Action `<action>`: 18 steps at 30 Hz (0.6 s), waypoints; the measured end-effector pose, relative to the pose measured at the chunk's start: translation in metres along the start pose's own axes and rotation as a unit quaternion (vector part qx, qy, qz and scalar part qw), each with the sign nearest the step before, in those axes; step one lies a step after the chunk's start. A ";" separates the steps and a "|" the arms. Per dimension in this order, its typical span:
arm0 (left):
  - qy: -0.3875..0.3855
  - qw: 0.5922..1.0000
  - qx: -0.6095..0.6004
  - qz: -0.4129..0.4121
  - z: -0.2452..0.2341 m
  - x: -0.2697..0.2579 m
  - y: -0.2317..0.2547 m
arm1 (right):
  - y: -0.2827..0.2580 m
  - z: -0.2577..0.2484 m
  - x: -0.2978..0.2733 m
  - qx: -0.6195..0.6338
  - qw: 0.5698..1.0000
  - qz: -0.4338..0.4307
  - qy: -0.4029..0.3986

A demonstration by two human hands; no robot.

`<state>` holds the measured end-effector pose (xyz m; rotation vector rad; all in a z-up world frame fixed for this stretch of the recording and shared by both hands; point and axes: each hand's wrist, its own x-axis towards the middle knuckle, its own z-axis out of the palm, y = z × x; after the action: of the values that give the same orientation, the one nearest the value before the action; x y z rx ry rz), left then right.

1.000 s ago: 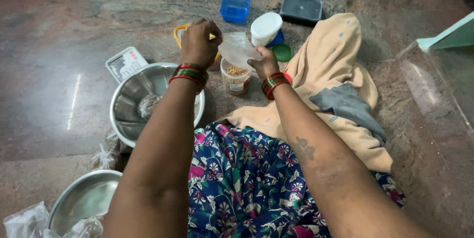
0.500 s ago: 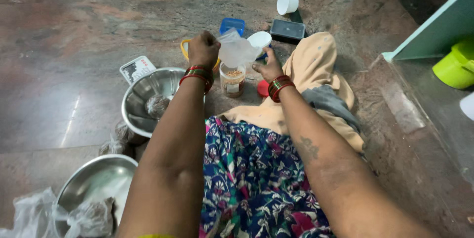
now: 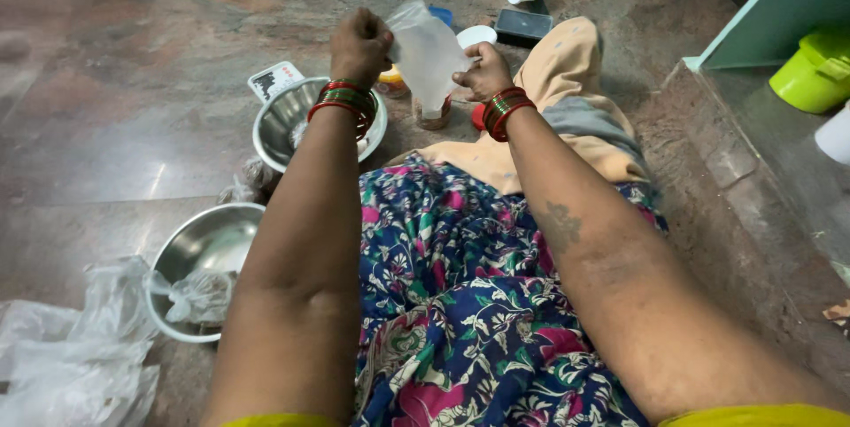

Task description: The person pours grains from a plastic bag into a clear plastic container. They then place the lid on the container and wipe the exterior with a cloth.

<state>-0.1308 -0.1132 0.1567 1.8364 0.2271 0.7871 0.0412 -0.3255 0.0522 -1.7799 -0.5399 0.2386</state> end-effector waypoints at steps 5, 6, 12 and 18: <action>0.090 0.994 0.020 -0.051 -0.043 -0.006 -0.025 | -0.009 0.031 -0.007 0.096 0.995 0.001 -0.017; 0.092 0.993 0.001 -0.071 -0.053 -0.007 -0.034 | -0.007 0.035 -0.007 0.095 0.995 -0.005 -0.025; 0.167 0.983 0.079 -0.025 -0.113 -0.001 -0.096 | 0.003 0.040 -0.001 0.052 0.998 0.029 -0.029; 0.273 0.951 -0.014 -0.145 -0.203 -0.032 -0.170 | 0.046 0.028 -0.006 0.042 0.994 0.096 -0.041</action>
<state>-0.2445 0.0948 0.0349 1.4772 0.8171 1.0655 0.0344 -0.3136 -0.0002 -1.7464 -0.4106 0.4634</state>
